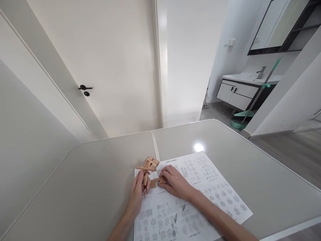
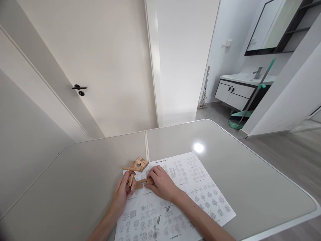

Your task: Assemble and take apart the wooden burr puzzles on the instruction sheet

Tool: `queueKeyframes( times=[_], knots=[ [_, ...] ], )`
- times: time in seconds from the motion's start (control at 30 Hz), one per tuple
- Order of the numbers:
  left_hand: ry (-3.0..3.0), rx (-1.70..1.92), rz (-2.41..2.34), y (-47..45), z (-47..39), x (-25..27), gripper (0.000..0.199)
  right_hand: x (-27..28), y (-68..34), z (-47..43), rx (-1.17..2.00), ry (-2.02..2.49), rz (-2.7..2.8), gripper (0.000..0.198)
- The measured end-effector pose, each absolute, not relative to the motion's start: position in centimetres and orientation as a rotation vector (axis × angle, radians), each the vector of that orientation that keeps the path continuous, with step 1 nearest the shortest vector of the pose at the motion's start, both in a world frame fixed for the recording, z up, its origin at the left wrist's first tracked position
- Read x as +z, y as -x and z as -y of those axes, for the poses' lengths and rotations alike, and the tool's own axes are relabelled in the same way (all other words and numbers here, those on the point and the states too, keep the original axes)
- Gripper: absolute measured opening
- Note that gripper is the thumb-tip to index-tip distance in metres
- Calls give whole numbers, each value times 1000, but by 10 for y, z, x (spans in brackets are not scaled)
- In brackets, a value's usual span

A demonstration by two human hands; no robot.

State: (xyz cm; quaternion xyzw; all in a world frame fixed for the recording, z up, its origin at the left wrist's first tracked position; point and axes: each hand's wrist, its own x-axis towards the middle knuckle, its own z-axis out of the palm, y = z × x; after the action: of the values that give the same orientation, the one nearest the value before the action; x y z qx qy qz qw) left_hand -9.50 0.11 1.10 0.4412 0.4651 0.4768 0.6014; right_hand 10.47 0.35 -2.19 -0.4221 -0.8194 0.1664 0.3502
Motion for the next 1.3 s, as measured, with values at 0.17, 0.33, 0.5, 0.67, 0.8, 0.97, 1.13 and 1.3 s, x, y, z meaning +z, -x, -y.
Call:
queueKeyframes(
  times=[0.17, 0.33, 0.5, 0.67, 0.8, 0.97, 1.13, 1.3],
  knots=[
    [-1057, 1087, -1049, 97, -2, 20, 46, -14, -112, 7, 566, 1069, 2087, 20],
    [-1027, 1104, -1007, 102, -7, 19, 44, -10, -116, 6, 805, 1062, 1895, 8],
    [-980, 1035, -921, 104, -8, 17, 43, 1, -122, 1, 1300, 915, 1363, 29],
    [-942, 967, -906, 102, -4, 19, 42, 5, -123, 1, 1575, 788, 990, 39],
    [-940, 905, -887, 100, -2, 17, 41, 2, -122, -1, 1645, 755, 897, 39],
    [-930, 865, -856, 97, 1, 17, 41, 0, -122, -3, 1722, 680, 845, 35],
    [-929, 831, -828, 96, 2, 16, 41, -2, -124, -2, 1716, 674, 956, 42],
    [-930, 793, -782, 95, 3, 14, 38, -2, -122, 0, 1738, 629, 1061, 44]
  ],
)
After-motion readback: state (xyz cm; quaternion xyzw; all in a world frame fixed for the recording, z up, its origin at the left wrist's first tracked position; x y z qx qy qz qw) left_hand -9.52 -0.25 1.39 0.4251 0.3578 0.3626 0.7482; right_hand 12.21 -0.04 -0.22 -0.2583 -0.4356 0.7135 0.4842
